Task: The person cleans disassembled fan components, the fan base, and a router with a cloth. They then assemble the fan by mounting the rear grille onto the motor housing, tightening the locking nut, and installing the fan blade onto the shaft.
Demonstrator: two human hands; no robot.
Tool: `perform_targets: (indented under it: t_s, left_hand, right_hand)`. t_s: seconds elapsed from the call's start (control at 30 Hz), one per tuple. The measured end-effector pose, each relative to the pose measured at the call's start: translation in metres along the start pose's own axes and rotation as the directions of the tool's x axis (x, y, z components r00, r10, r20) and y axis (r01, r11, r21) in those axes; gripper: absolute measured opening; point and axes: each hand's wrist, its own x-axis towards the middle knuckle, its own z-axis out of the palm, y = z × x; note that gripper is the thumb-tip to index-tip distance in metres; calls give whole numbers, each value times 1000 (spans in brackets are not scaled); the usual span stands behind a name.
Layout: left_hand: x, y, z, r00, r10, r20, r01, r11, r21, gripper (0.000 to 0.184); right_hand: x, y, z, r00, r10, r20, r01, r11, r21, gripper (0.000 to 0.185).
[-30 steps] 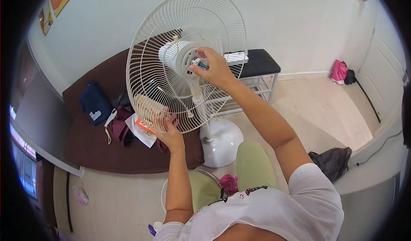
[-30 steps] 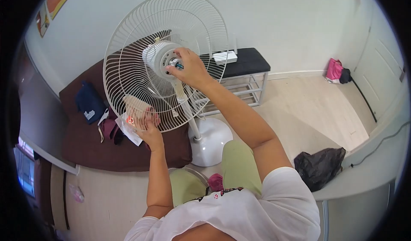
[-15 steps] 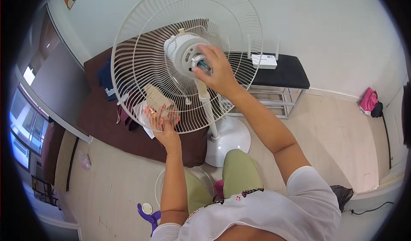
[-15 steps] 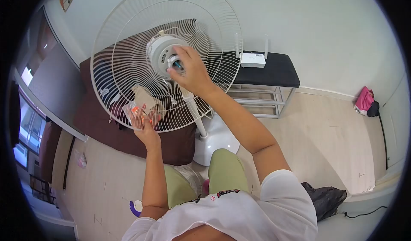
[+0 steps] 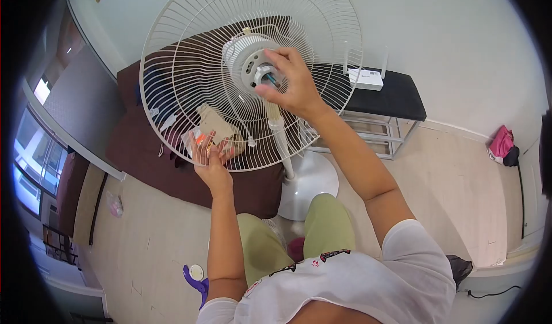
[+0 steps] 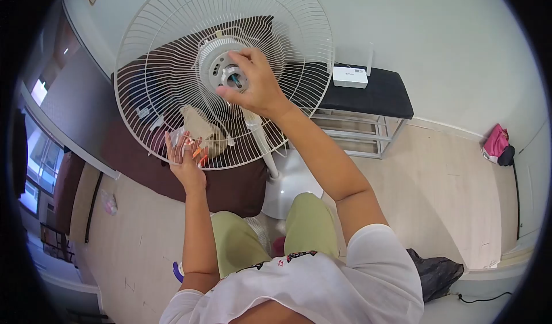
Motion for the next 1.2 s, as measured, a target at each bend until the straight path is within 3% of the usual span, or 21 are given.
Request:
perform_targets:
  t_s: [0.23, 0.3, 0.47, 0.53, 0.57, 0.63, 0.9, 1.2]
  left_hand:
    - [25, -12, 3, 1000, -18, -2, 17, 998, -68, 63]
    - [25, -21, -4, 1000, 15, 8, -14, 993, -114, 66]
    - [3, -93, -18, 993, 66, 96, -43, 973, -228, 71]
    - [-6, -110, -10, 968, -78, 240, 113, 984, -136, 63]
    - [-6, -108, -3, 967, -77, 242, 113, 984, -139, 63]
    - [-4, -101, 15, 904, -289, 316, 361, 910, -203, 63]
    - [-19, -85, 23, 913, -290, 286, 372, 881, -293, 54]
    - [-56, -89, 16, 878, -321, 356, 448, 813, -372, 56]
  right_hand:
    - [20, 17, 9, 990, -23, 141, 41, 991, -127, 84]
    - [24, 16, 17, 980, -94, 174, 136, 959, -249, 84]
    - [25, 23, 37, 991, -75, 109, 106, 943, -315, 81]
    - [24, 25, 41, 994, -73, 79, 93, 953, -289, 81]
    - [23, 23, 40, 995, -86, 50, 97, 947, -306, 80]
    - [23, 24, 39, 994, -103, 29, 106, 937, -331, 80]
    - [18, 26, 35, 978, -207, 20, 201, 915, -351, 98]
    - [-17, -3, 18, 971, -238, -3, 217, 892, -397, 88]
